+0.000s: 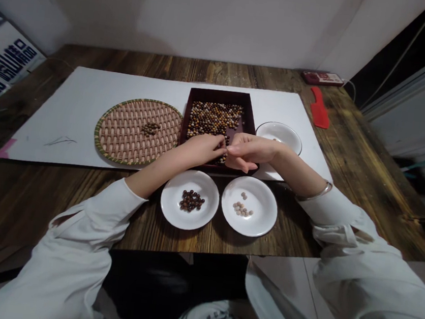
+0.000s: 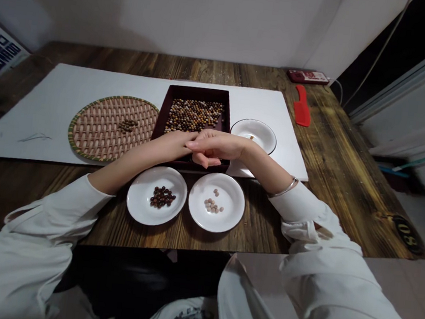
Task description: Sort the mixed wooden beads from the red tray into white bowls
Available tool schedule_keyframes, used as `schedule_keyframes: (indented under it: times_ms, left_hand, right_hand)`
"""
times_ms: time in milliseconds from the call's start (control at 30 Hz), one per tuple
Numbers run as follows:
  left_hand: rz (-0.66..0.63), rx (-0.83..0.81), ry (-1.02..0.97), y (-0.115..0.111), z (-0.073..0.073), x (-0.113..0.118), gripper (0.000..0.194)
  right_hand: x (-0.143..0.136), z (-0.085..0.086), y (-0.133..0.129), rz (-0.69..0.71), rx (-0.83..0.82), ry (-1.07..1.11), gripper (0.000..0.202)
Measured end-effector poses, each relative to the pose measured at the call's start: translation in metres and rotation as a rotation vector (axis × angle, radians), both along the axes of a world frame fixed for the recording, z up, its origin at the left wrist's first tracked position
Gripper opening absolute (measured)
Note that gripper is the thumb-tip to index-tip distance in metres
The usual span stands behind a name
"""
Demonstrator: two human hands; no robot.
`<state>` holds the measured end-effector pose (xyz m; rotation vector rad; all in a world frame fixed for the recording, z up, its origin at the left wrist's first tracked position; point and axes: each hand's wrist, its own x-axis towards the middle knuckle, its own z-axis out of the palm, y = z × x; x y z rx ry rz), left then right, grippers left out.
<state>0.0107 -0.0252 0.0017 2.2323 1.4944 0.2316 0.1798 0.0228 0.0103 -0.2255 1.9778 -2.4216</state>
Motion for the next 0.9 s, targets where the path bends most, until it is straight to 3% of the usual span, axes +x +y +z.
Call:
schedule_keyframes:
  times_ms: [233,367,600,900]
  left_hand:
    - [0.012,0.001,0.073,-0.001,0.003,0.002,0.030]
    - [0.020,-0.003,0.091,-0.001,0.004,0.004,0.027]
    - [0.021,-0.006,0.091,0.001,0.001,0.003,0.026]
    - [0.004,-0.004,0.063,0.003,-0.002,0.002,0.026]
  right_hand:
    - [0.007,-0.001,0.004,0.202,-0.203,0.093,0.047]
    - [0.008,-0.001,0.006,0.298,-0.135,0.000,0.046]
    - [0.006,0.003,0.005,0.286,-0.084,-0.007,0.048]
    - [0.003,0.013,0.005,0.385,-0.045,-0.016,0.047]
